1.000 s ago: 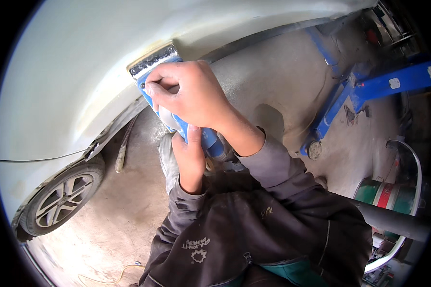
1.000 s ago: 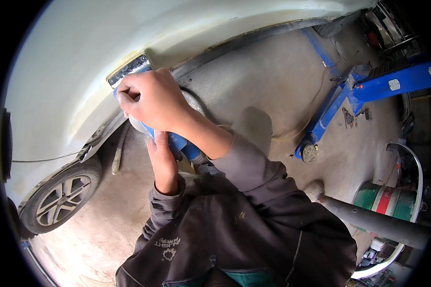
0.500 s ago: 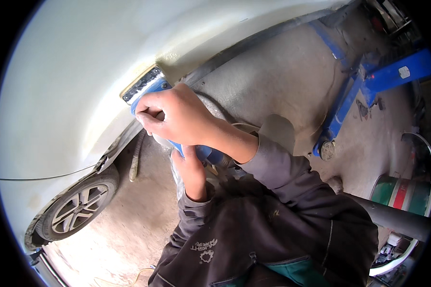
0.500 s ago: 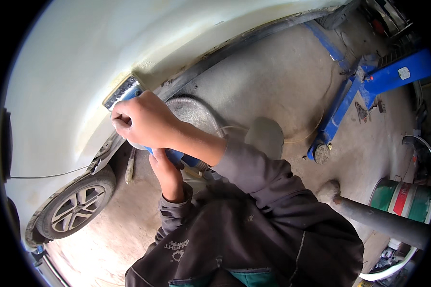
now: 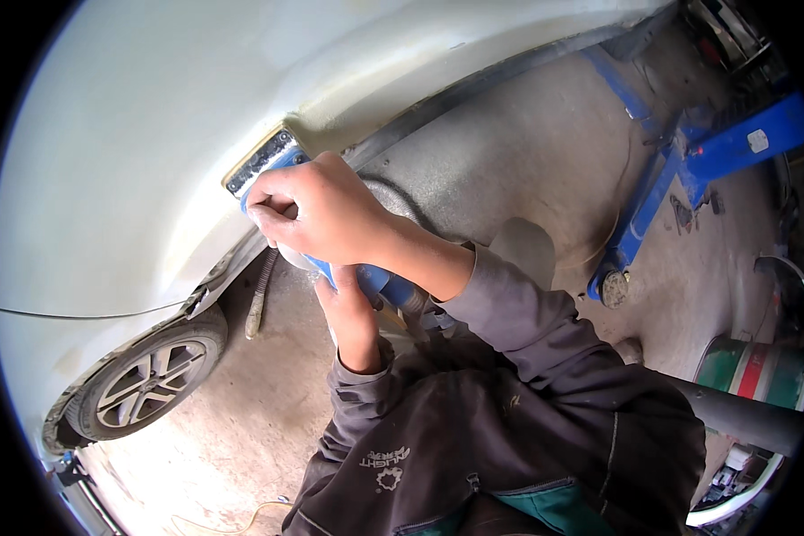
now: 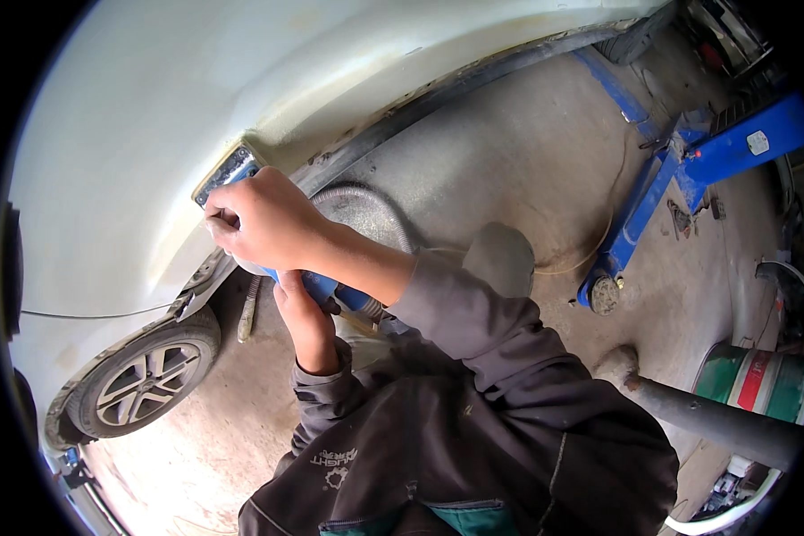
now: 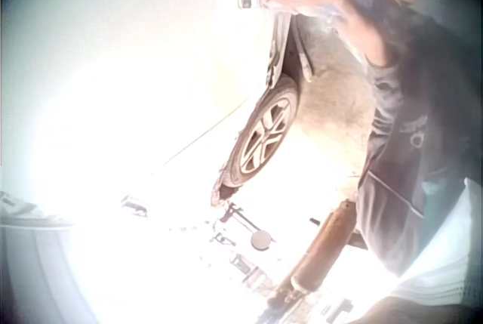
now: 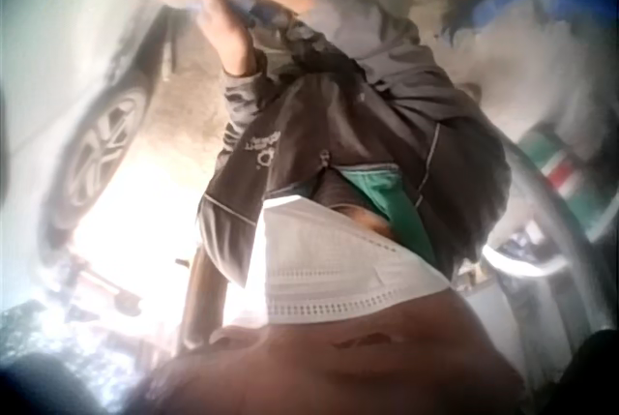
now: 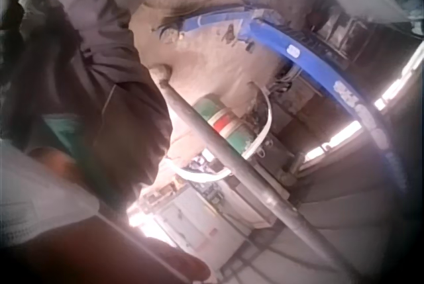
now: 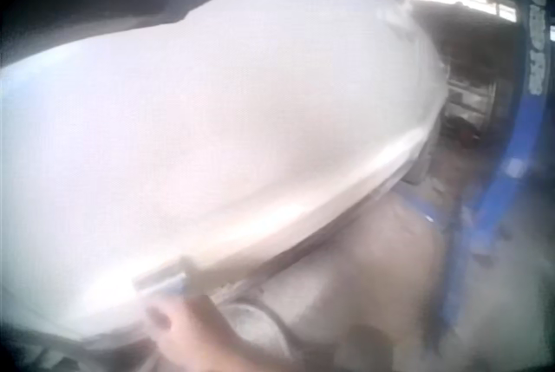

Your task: The person uses a blue pneumatic sander to smooth a yellow filler patch on the front bumper of a white car. The sander is moved back and forth over the repair area, and the person occasionally pauses to feel the surface with a hand.

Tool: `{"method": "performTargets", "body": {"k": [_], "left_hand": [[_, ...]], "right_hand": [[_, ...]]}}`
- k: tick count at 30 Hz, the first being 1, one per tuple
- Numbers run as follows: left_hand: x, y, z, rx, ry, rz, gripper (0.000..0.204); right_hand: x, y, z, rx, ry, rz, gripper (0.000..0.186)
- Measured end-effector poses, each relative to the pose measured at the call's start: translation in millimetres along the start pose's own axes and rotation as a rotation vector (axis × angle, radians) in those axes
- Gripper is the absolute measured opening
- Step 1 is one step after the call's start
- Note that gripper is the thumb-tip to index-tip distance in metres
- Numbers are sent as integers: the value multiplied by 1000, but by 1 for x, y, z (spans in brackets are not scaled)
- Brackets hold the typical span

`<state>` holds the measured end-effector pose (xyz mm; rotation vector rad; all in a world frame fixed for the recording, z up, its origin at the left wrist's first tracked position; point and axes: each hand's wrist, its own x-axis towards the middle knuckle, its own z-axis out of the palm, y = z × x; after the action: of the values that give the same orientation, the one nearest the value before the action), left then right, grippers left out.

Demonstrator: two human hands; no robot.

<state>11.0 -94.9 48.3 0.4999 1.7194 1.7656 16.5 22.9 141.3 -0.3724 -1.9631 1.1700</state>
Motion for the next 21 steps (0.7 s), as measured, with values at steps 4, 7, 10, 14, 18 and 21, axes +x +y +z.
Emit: {"method": "performTargets", "body": {"k": [4,7,10,14,18,21], "left_hand": [[4,3,-1,-31,21,62,57],[2,5,-5,-13,29,41,57],[1,2,-6,-15,38,63,56],[-2,15,3,-3,-50,24,55],[-3,18,21,-42,-33,67,54],[-3,11,17,-9,-84,71,54]], "right_hand": [[6,-9,0,-26,-46,-39,8],[3,-6,5,-28,-24,-61,8],[-2,-6,6,42,-39,11,7],[-4,0,-7,20,33,8,7],[3,-4,-19,9,-28,-10,8],[-2,3,-21,-26,3,-20,8]]}}
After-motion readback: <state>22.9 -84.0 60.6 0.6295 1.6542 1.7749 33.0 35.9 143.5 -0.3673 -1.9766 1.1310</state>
